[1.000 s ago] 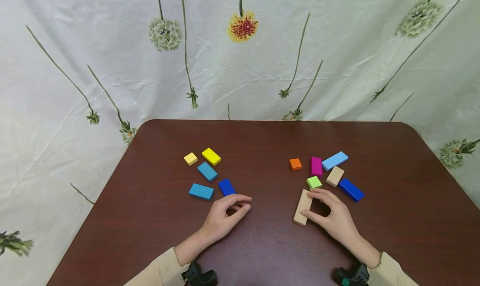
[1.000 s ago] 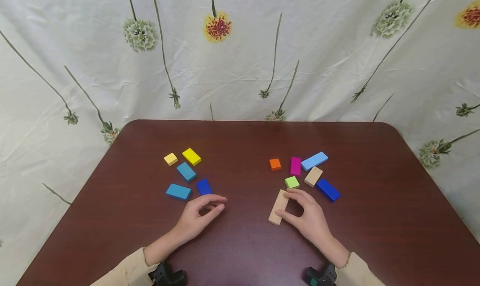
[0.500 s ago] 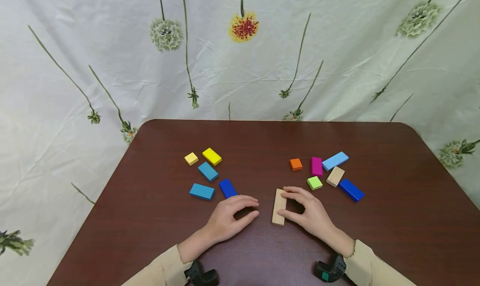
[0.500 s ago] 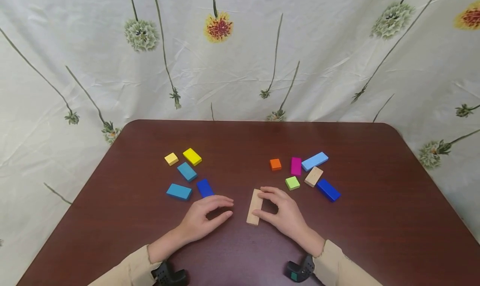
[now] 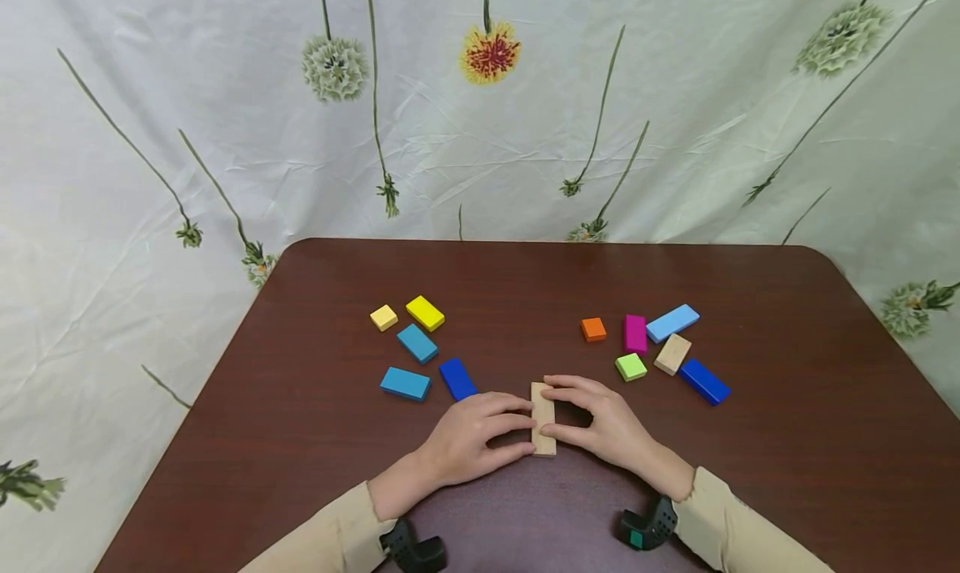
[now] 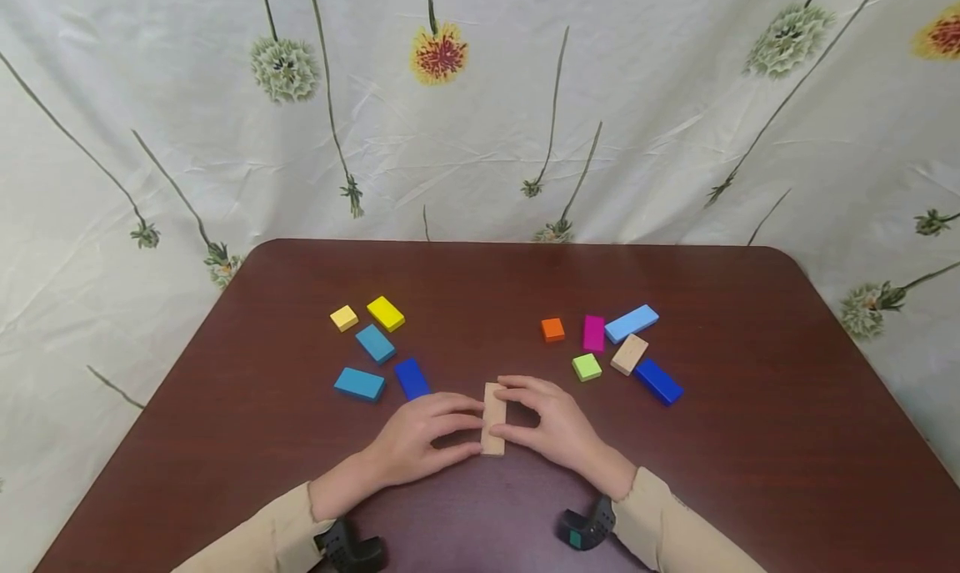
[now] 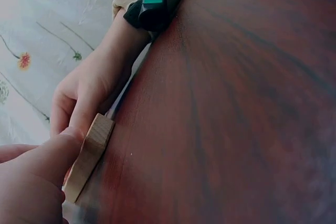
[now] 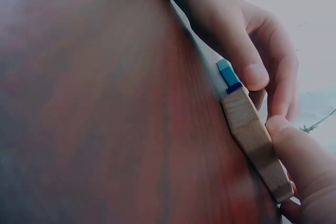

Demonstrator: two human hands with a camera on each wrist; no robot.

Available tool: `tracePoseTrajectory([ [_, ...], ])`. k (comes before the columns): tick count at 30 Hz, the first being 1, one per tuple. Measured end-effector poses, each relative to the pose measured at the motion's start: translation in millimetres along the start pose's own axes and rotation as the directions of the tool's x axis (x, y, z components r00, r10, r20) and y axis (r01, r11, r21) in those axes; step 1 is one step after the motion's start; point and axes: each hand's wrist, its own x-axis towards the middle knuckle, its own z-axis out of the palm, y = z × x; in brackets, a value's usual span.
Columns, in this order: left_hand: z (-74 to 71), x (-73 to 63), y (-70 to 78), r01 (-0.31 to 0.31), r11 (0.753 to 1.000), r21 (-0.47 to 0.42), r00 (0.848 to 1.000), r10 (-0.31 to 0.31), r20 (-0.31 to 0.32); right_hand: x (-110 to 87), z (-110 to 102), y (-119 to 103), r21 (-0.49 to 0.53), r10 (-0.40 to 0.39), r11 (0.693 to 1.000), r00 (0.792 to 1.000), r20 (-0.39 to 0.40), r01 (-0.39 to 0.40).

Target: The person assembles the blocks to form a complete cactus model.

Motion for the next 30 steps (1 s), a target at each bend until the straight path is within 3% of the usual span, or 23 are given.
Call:
tracePoseTrajectory([
  [9, 1.1, 1.0, 0.9, 0.025, 1.0, 0.008, 0.997, -0.025, 0.078, -1.0, -4, 3, -0.006, -0.083, 0.996, 0.995, 0.053, 0.084],
  [19, 2.2, -1.6, 1.9, 0.006, 1.0, 0.014, 0.997, -0.007, 0.075, -11.2, -9, 9, 0.034, -0.242, 0.97, 0.965, 0.099, 0.24],
  [30, -0.7, -2.7, 1.4, -0.03, 1.0, 0.002, 0.996, 0.029, 0.081, -9.2, -7, 10, 0.047, -0.291, 0.957, 0.953, 0.082, 0.288],
])
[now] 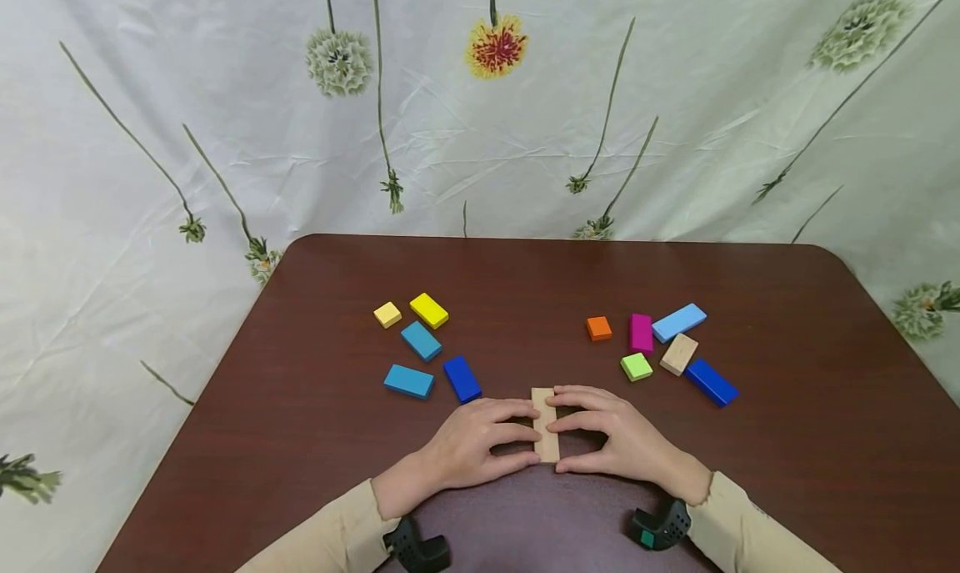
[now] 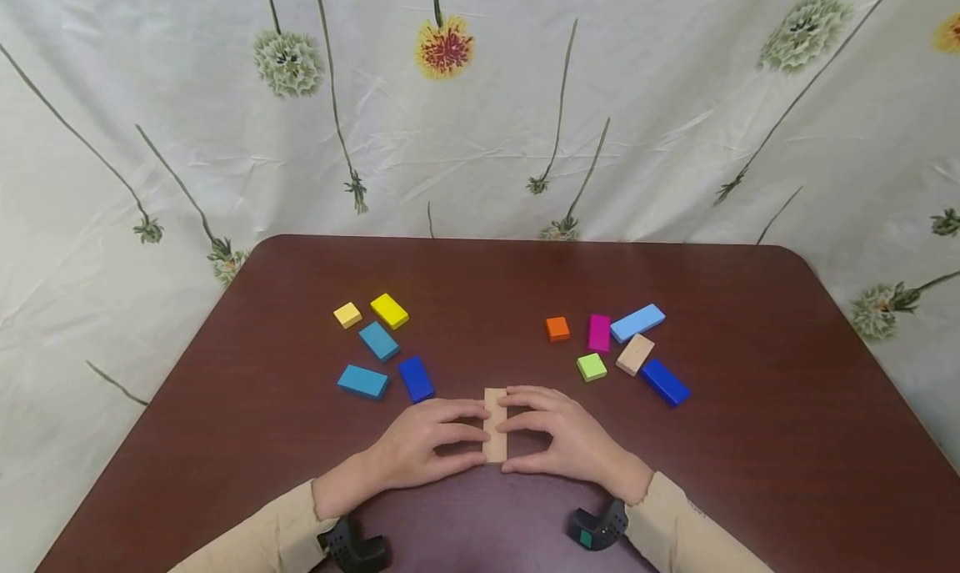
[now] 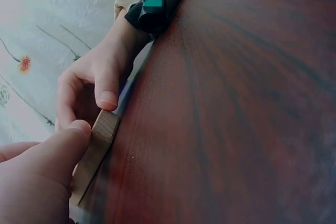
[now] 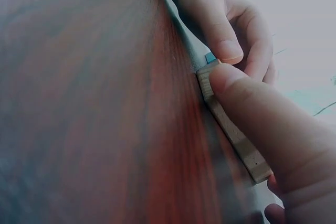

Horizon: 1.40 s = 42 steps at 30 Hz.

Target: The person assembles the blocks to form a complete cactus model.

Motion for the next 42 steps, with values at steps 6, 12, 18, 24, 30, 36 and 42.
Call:
tracePoseTrajectory([
  [6, 1.0, 0.4, -1.8, -0.051, 0.999, 0.018, 0.998, 0.051, -0.027, 1.0, -0.9, -0.3, 0.006, -0.026, 1.0, 1.0, -0.006, 0.026],
  [12, 0.3, 0.5, -1.6, -0.061, 0.998, 0.011, 0.998, 0.062, -0.025, 1.3, -0.4, -0.6, 0.011, -0.038, 0.999, 0.999, -0.017, 0.039],
  [18, 0.7, 1.7, -1.6, -0.063, 0.998, 0.006, 0.998, 0.063, -0.02, 0.7, -0.8, -0.1, 0.012, -0.033, 0.999, 0.999, -0.016, 0.034],
  [24, 1.0, 1.6, -2.0, -0.069, 0.998, 0.007, 0.997, 0.069, -0.023, 1.1, -0.4, -0.3, 0.005, -0.05, 0.999, 0.999, -0.022, 0.05],
  [30, 1.5, 1.0, -1.7, -0.067, 0.998, 0.002, 0.997, 0.067, -0.027, 2.0, -0.3, -0.6, 0.0, -0.083, 0.997, 0.996, -0.037, 0.083],
  [36, 2.5, 1.1, -2.8, -0.078, 0.997, -0.014, 0.996, 0.078, -0.034, 2.6, -0.6, -0.9, 0.008, -0.09, 0.996, 0.995, -0.038, 0.09],
  [42, 2.6, 1.3, -2.9, -0.079, 0.997, -0.018, 0.996, 0.078, -0.038, 3.9, -0.2, -1.3, 0.003, -0.139, 0.99, 0.987, -0.076, 0.139],
])
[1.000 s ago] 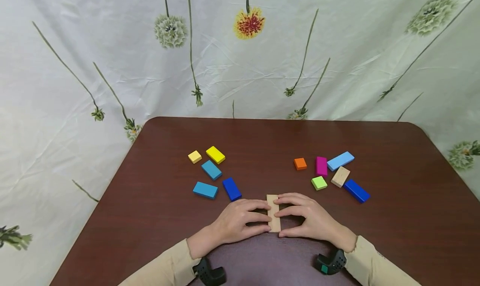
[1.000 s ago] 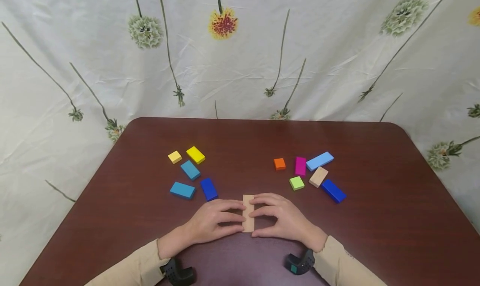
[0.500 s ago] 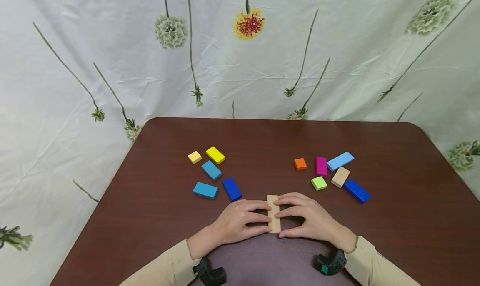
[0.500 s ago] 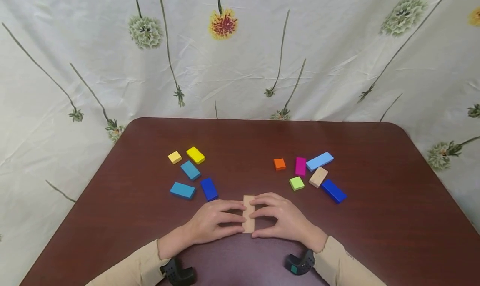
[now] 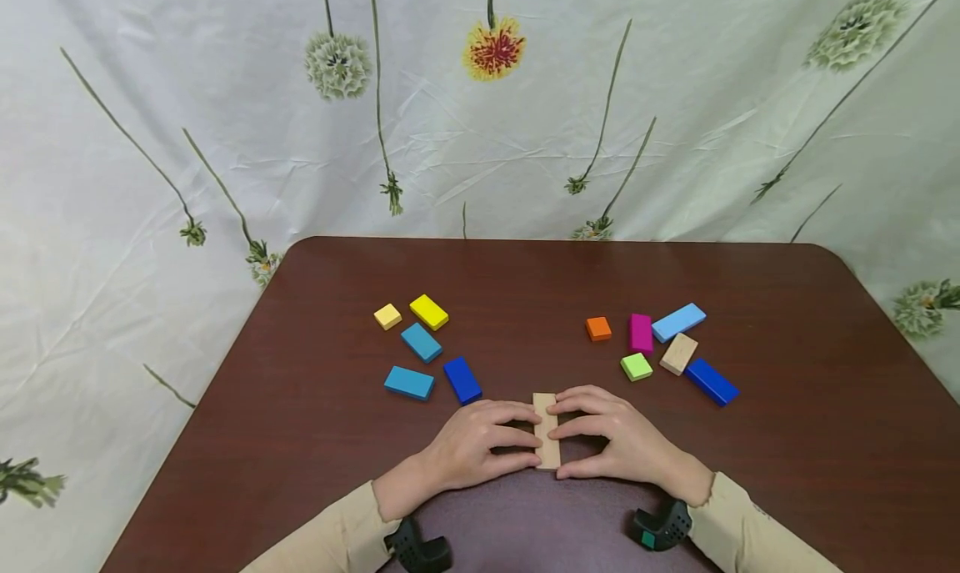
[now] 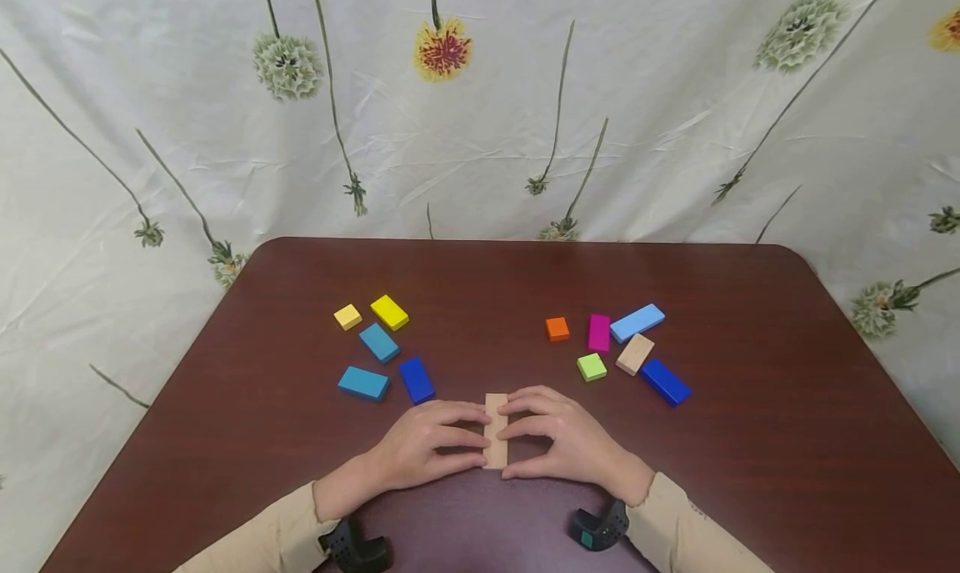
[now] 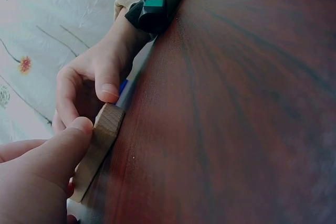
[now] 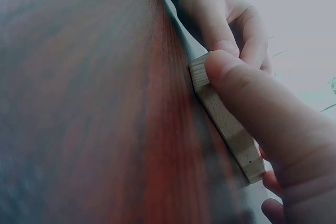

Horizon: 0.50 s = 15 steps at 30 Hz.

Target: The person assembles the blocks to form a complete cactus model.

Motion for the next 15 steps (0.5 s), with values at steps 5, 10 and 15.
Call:
tracePoseTrajectory([
  [5, 0.0, -0.1, 0.3, 0.006, 1.0, -0.001, 1.0, -0.006, -0.002, 0.1, 0.2, -0.3, 0.0, -0.003, 1.0, 1.0, 0.0, 0.003],
  [10, -0.4, -0.1, 1.0, 0.011, 1.0, 0.0, 1.0, -0.011, -0.006, 0.7, 0.1, -0.4, -0.013, -0.009, 1.0, 1.0, -0.003, 0.009],
  [15, -0.7, 0.2, 1.6, 0.019, 1.0, 0.0, 1.0, -0.019, -0.005, 2.2, 0.3, -0.7, -0.04, -0.031, 0.999, 0.999, -0.025, 0.03],
])
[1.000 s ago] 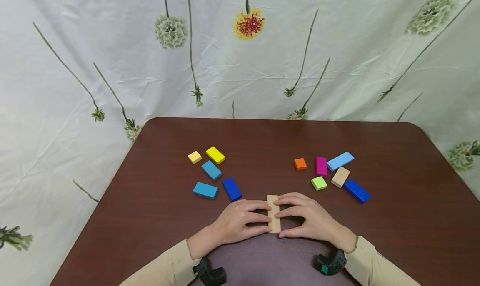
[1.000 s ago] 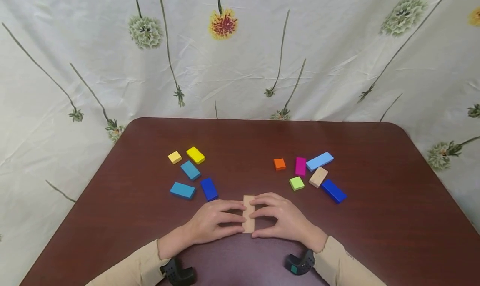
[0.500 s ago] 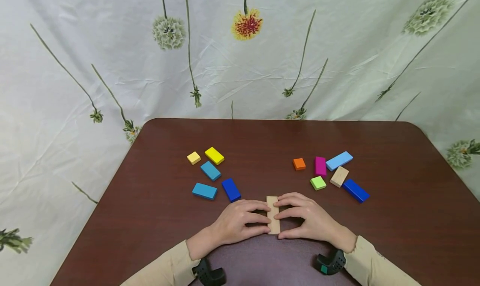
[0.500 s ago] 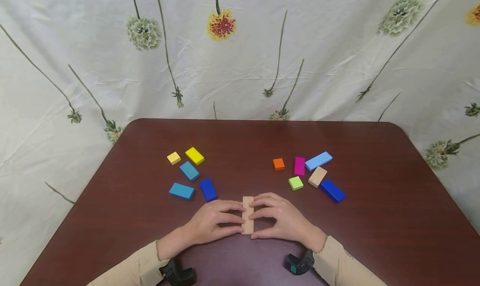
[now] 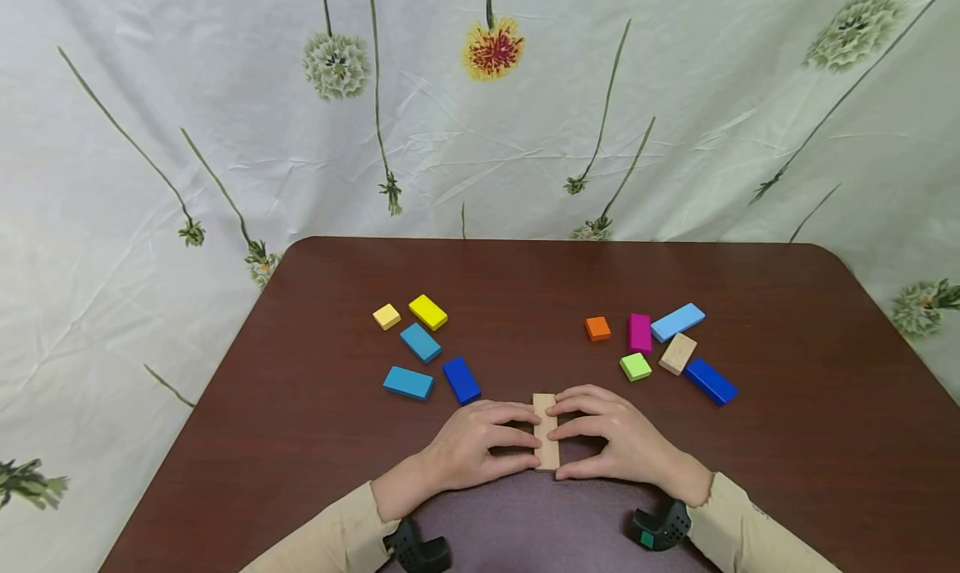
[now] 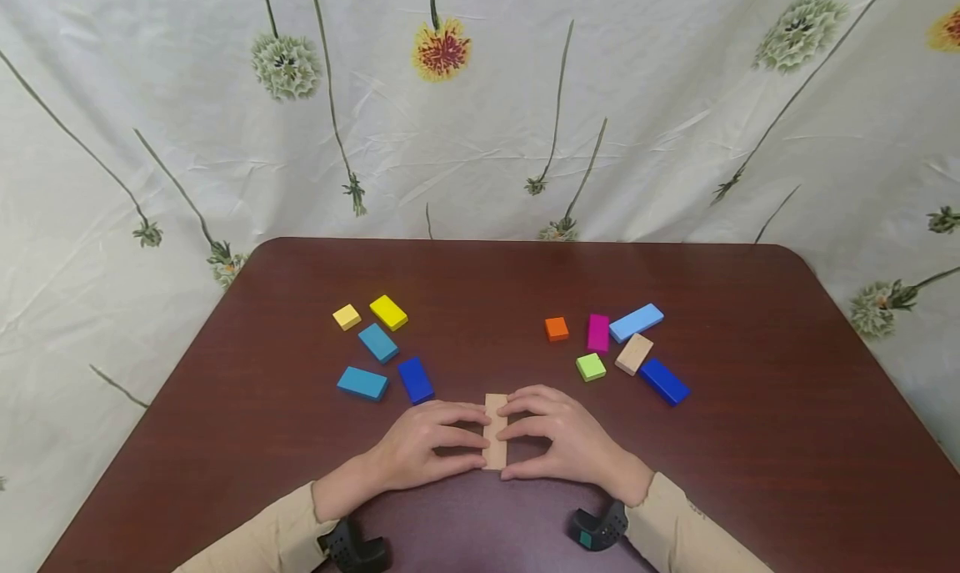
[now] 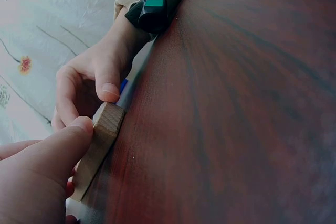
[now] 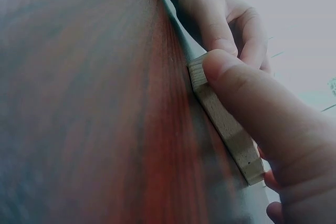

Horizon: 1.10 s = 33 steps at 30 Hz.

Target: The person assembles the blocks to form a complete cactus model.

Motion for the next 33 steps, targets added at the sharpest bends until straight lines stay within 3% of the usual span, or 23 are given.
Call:
tracePoseTrajectory([
  [7, -0.3, -0.3, 0.4, 0.013, 1.0, -0.017, 1.0, -0.013, 0.003, 1.7, -3, 0, 0.009, 0.021, 1.0, 1.0, -0.009, -0.021],
  [12, 0.1, -0.2, 0.1, 0.016, 1.0, -0.012, 1.0, -0.016, 0.002, 2.9, -14, 5, 0.007, 0.146, 0.989, 0.989, -0.026, -0.146],
  [15, 0.4, -0.2, -0.1, 0.017, 1.0, -0.012, 1.0, -0.017, -0.002, 4.0, -25, 12, -0.019, 0.213, 0.976, 0.974, -0.076, -0.215],
  [22, 0.7, -0.8, 0.3, 0.023, 1.0, -0.016, 1.0, -0.023, -0.007, 5.9, -53, 26, -0.056, 0.391, 0.91, 0.895, -0.216, -0.411],
  [27, 0.6, -1.0, 0.4, 0.02, 1.0, -0.005, 1.0, -0.02, -0.01, 9.5, -70, 36, -0.074, 0.403, 0.892, 0.858, -0.32, -0.446],
  [30, 0.3, -1.0, 0.5, 0.02, 1.0, -0.004, 1.0, -0.02, -0.009, 10.7, -80, 41, -0.065, 0.457, 0.856, 0.809, -0.37, -0.513],
  [33, 0.2, -0.9, 0.5, 0.02, 1.0, -0.002, 1.0, -0.02, -0.009, 9.8, -89, 46, -0.022, 0.537, 0.805, 0.744, -0.397, -0.592],
])
